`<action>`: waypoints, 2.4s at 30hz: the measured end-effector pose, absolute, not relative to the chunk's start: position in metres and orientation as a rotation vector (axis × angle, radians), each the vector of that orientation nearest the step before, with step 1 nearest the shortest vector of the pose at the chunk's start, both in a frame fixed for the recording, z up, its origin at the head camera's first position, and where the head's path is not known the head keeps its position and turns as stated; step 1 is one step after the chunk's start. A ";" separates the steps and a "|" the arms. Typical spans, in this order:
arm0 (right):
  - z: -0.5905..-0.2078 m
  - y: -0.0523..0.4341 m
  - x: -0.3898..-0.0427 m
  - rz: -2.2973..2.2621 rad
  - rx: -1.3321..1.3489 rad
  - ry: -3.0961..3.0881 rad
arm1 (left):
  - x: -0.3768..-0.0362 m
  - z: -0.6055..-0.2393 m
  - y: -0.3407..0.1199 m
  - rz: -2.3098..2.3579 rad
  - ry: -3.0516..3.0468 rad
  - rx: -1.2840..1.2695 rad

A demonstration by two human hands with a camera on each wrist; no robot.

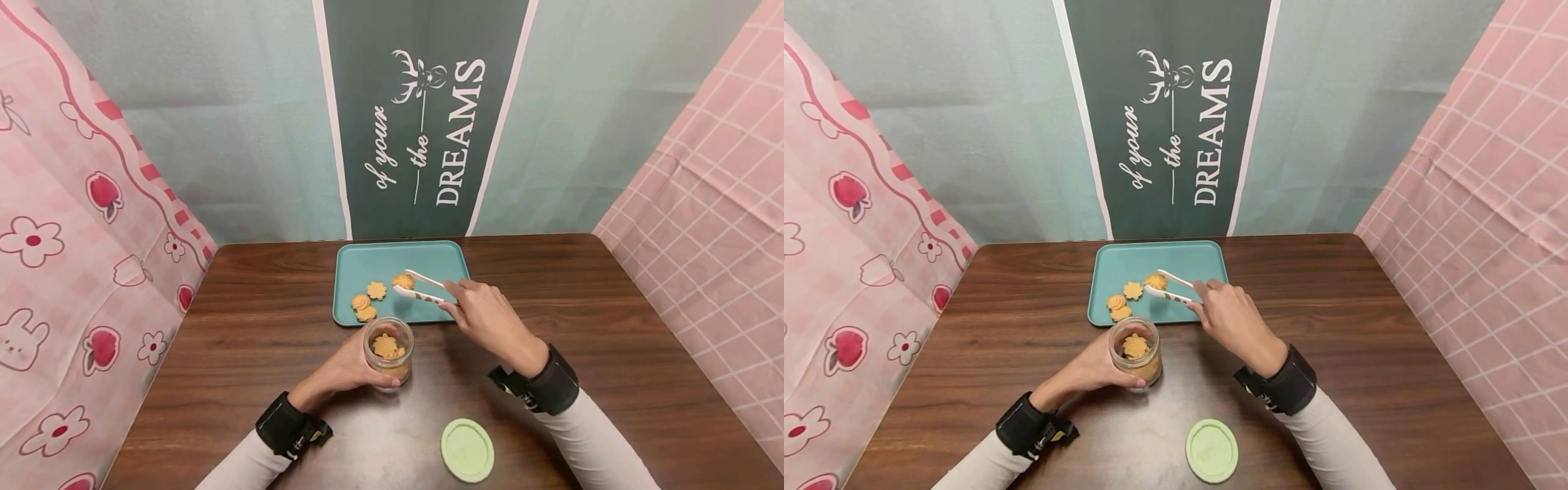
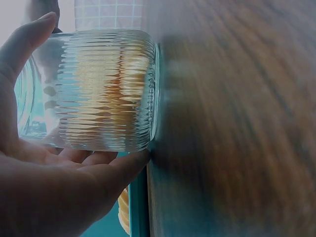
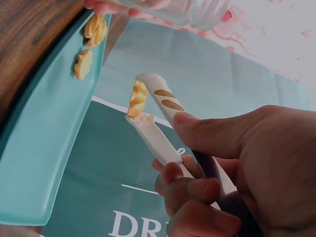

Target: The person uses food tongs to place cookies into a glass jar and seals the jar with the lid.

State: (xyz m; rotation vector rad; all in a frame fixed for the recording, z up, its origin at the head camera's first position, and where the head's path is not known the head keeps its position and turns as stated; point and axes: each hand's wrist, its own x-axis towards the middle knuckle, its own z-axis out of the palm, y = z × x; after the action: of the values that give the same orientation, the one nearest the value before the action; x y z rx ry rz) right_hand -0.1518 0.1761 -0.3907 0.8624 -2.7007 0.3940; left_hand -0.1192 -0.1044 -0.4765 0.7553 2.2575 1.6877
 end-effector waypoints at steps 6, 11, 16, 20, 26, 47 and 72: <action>-0.385 0.177 -0.150 0.411 0.855 -2.710 | -0.120 -0.476 -0.104 1.692 2.259 0.757; -0.382 0.177 -0.148 0.403 0.848 -2.709 | -0.120 -0.476 -0.104 1.690 2.264 0.754; -0.379 0.176 -0.143 0.392 0.858 -2.695 | -0.120 -0.476 -0.104 1.695 2.259 0.756; -0.376 0.176 -0.140 0.381 0.874 -2.671 | -0.120 -0.476 -0.104 1.693 2.259 0.754; -0.373 0.175 -0.135 0.373 0.887 -2.648 | -0.120 -0.476 -0.104 1.684 2.269 0.752; -0.359 0.177 -0.120 0.400 0.892 -2.658 | -0.120 -0.475 -0.104 1.668 2.270 0.760; -0.348 0.178 -0.104 0.419 0.966 -2.575 | -0.119 -0.472 -0.104 1.668 2.266 0.781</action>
State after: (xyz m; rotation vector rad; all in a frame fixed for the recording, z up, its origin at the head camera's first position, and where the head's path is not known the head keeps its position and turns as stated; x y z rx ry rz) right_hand -0.1038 0.1776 -0.3481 0.9657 -2.5752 0.4187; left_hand -0.1195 -0.1036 -0.4717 0.7814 2.2660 1.6684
